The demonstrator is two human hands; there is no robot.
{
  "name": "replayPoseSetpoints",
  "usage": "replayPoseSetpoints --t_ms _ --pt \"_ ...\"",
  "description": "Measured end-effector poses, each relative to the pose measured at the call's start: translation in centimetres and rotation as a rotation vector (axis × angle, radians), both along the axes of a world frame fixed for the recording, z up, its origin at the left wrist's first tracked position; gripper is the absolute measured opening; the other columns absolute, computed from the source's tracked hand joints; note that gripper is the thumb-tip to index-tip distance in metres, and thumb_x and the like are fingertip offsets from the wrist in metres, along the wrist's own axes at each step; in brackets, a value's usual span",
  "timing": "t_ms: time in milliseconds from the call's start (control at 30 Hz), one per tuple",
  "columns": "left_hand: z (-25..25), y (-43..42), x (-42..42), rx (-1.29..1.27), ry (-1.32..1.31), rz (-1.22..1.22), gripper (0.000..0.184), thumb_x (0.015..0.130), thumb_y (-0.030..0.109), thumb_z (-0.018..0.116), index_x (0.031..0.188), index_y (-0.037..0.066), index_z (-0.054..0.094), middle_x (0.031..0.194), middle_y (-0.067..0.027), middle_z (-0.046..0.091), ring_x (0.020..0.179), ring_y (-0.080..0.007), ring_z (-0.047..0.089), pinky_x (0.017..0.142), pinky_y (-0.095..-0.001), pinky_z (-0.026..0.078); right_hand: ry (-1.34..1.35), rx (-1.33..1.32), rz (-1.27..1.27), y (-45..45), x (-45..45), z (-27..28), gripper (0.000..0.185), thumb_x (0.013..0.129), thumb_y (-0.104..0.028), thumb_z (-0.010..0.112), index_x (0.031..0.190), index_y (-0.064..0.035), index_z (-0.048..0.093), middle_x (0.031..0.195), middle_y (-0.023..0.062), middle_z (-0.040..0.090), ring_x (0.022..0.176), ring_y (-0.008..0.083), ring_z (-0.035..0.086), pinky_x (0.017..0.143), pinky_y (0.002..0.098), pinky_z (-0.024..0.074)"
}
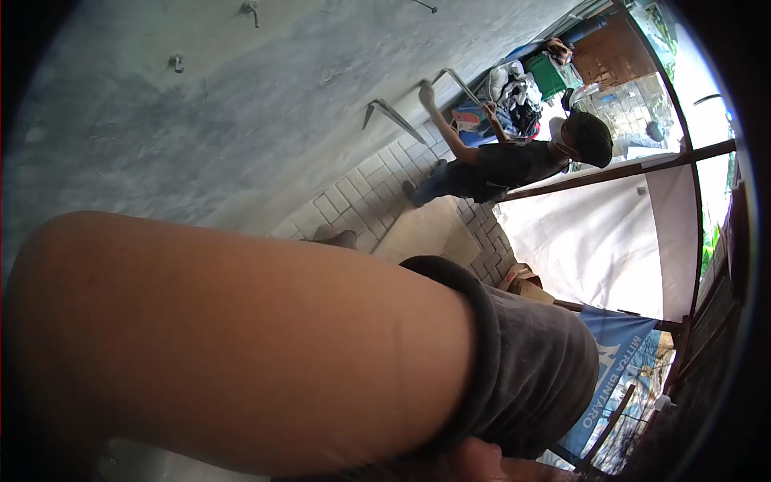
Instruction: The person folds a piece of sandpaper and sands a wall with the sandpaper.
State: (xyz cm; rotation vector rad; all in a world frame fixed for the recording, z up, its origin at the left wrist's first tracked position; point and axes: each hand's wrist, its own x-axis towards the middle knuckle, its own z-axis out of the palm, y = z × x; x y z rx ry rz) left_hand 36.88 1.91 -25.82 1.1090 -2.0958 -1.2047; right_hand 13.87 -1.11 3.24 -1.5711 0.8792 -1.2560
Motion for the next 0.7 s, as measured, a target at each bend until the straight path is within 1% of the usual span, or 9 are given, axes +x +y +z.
replayPoseSetpoints --t_ms 233,467,533,567,667,700 --pt "-4.0 1.8 -1.7 0.01 0.008 -0.092 0.034 0.09 0.024 0.075 0.098 -0.009 0.069 0.09 -0.0117 0.072 0.08 -0.0187 0.063 0.079 -0.0339 0.049 0.018 -0.03 -0.063 4.5 -2.4 0.9 0.028 0.099 -0.023 0.062 0.118 -0.0029 0.069 0.117 0.0115 0.07 0.105 0.0197 0.068 0.087 0.0321 0.0571" --pt "-7.2 4.5 -3.3 0.019 0.023 -0.145 0.033 0.09 0.023 0.075 0.097 -0.009 0.069 0.09 -0.0122 0.072 0.08 -0.0191 0.064 0.079 -0.0342 0.05 0.041 -0.061 -0.086 10.3 -4.7 3.3 0.028 0.099 -0.023 0.061 0.116 -0.0016 0.069 0.116 0.0122 0.07 0.105 0.0193 0.068 0.087 0.0315 0.0571" --pt "-7.0 3.0 -4.6 -0.025 0.052 -0.103 0.033 0.09 0.023 0.075 0.097 -0.009 0.069 0.09 -0.0124 0.072 0.08 -0.0192 0.064 0.079 -0.0343 0.05 0.071 -0.116 -0.034 10.5 -5.5 5.4 0.028 0.1 -0.023 0.061 0.115 -0.0012 0.069 0.116 0.0124 0.07 0.105 0.0192 0.069 0.086 0.0313 0.057" --pt "-6.5 1.9 -4.0 -0.056 0.052 -0.057 0.033 0.09 0.023 0.075 0.097 -0.009 0.069 0.09 -0.0124 0.072 0.08 -0.0192 0.064 0.079 -0.0343 0.05 0.07 -0.152 0.017 10.1 -5.2 6.5 0.028 0.1 -0.023 0.061 0.115 -0.001 0.069 0.116 0.0125 0.07 0.105 0.0191 0.069 0.086 0.0312 0.057" --pt "-3.9 -2.6 -0.4 -0.169 0.054 0.081 0.033 0.09 0.023 0.075 0.096 -0.008 0.069 0.09 -0.0127 0.072 0.08 -0.0194 0.064 0.079 -0.0345 0.05 0.07 -0.284 0.167 8.3 -2.7 12.5 0.028 0.1 -0.023 0.06 0.114 -0.0005 0.069 0.115 0.0128 0.07 0.105 0.0189 0.069 0.086 0.031 0.057" --pt "-2.8 -4.1 1.0 -0.21 0.061 0.132 0.033 0.09 0.023 0.075 0.096 -0.008 0.069 0.09 -0.0128 0.072 0.08 -0.0195 0.064 0.079 -0.0345 0.05 0.075 -0.33 0.223 7.6 -2.7 12.1 0.028 0.1 -0.023 0.06 0.114 -0.0003 0.069 0.115 0.0129 0.07 0.105 0.0188 0.069 0.086 0.0309 0.057"
